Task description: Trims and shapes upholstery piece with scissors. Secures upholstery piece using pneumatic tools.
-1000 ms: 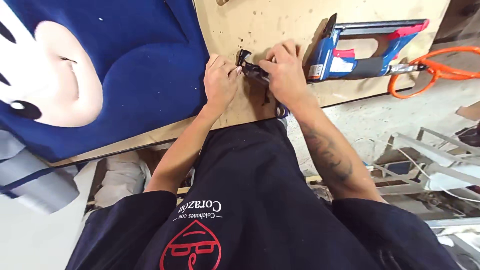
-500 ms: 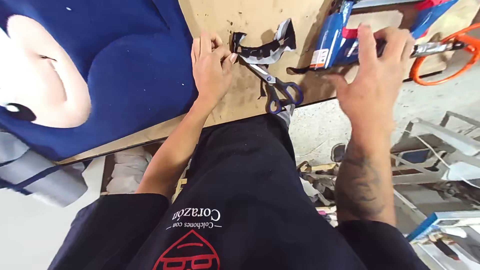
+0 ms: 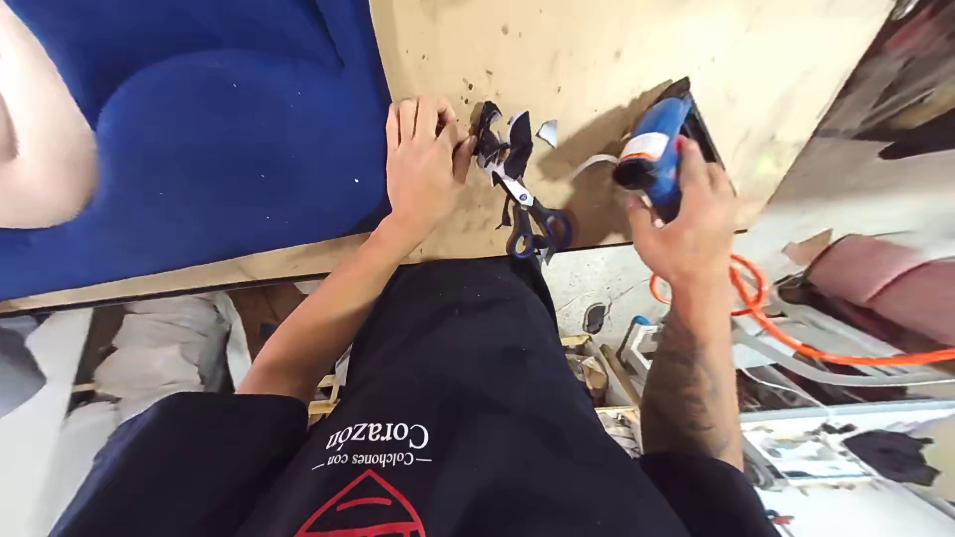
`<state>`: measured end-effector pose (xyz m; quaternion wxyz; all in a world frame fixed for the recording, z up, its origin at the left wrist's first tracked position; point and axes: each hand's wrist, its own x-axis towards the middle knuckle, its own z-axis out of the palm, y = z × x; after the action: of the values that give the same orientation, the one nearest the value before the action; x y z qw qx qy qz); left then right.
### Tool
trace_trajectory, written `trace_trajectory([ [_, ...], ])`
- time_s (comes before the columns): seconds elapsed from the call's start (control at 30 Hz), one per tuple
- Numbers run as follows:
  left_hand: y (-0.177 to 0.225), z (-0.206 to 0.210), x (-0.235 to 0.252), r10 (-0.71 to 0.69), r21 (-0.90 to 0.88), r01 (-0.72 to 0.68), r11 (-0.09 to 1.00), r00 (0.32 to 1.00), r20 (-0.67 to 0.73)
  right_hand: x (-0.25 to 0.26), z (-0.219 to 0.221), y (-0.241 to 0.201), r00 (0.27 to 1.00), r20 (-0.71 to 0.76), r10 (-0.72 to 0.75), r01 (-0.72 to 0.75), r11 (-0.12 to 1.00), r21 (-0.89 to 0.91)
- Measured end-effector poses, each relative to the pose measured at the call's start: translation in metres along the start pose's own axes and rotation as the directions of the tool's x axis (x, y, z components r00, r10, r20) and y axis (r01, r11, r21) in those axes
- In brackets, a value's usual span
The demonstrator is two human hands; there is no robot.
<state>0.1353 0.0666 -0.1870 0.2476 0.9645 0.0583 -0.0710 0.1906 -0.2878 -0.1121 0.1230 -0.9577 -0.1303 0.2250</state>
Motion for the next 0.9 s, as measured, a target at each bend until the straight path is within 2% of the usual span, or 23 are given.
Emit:
trace_trajectory([
  [0.1,0.0,0.0,-0.001,0.015,-0.027,-0.015,1.0,1.0,0.024,0.005,-0.012,-0.013,0.996,-0.022,-0.089,0.087,0.994,-0.059],
  [0.17,-0.002,0.0,-0.003,0.025,-0.033,-0.024,0.999,1.0,0.02,0.007,-0.045,-0.06,0.986,-0.097,-0.139,0.134,0.989,-0.055],
  [0.23,-0.001,0.0,-0.006,0.04,-0.029,-0.039,0.999,0.999,0.018,0.004,-0.064,-0.125,0.939,-0.18,-0.294,0.295,0.955,-0.021],
  [0.27,-0.001,0.002,-0.006,0.051,-0.027,-0.051,0.998,0.999,-0.001,0.004,-0.062,-0.154,0.905,-0.181,-0.385,0.389,0.921,-0.016],
  [0.33,-0.002,0.006,-0.005,0.072,-0.016,-0.073,0.997,0.996,-0.055,0.01,-0.037,-0.187,0.852,-0.134,-0.506,0.493,0.862,-0.121],
  [0.4,-0.001,0.006,-0.004,0.074,-0.038,-0.076,0.996,0.995,-0.063,0.02,-0.007,-0.182,0.842,-0.112,-0.528,0.507,0.845,-0.171],
  [0.53,0.002,0.003,-0.004,0.056,-0.075,-0.054,0.996,0.998,0.033,0.039,0.03,-0.128,0.874,-0.144,-0.465,0.47,0.883,0.003],
  [0.63,0.004,0.007,0.001,0.08,-0.107,-0.076,0.991,0.996,0.028,0.057,0.053,-0.097,0.862,-0.214,-0.459,0.477,0.878,0.043],
  [0.83,0.003,0.006,0.004,0.143,-0.122,-0.136,0.983,0.989,0.046,0.07,0.065,-0.096,0.854,-0.293,-0.431,0.465,0.883,0.057],
  [0.9,0.001,0.004,0.01,0.19,-0.179,-0.18,0.967,0.981,0.041,0.072,0.072,-0.094,0.837,-0.337,-0.432,0.478,0.876,0.065],
])
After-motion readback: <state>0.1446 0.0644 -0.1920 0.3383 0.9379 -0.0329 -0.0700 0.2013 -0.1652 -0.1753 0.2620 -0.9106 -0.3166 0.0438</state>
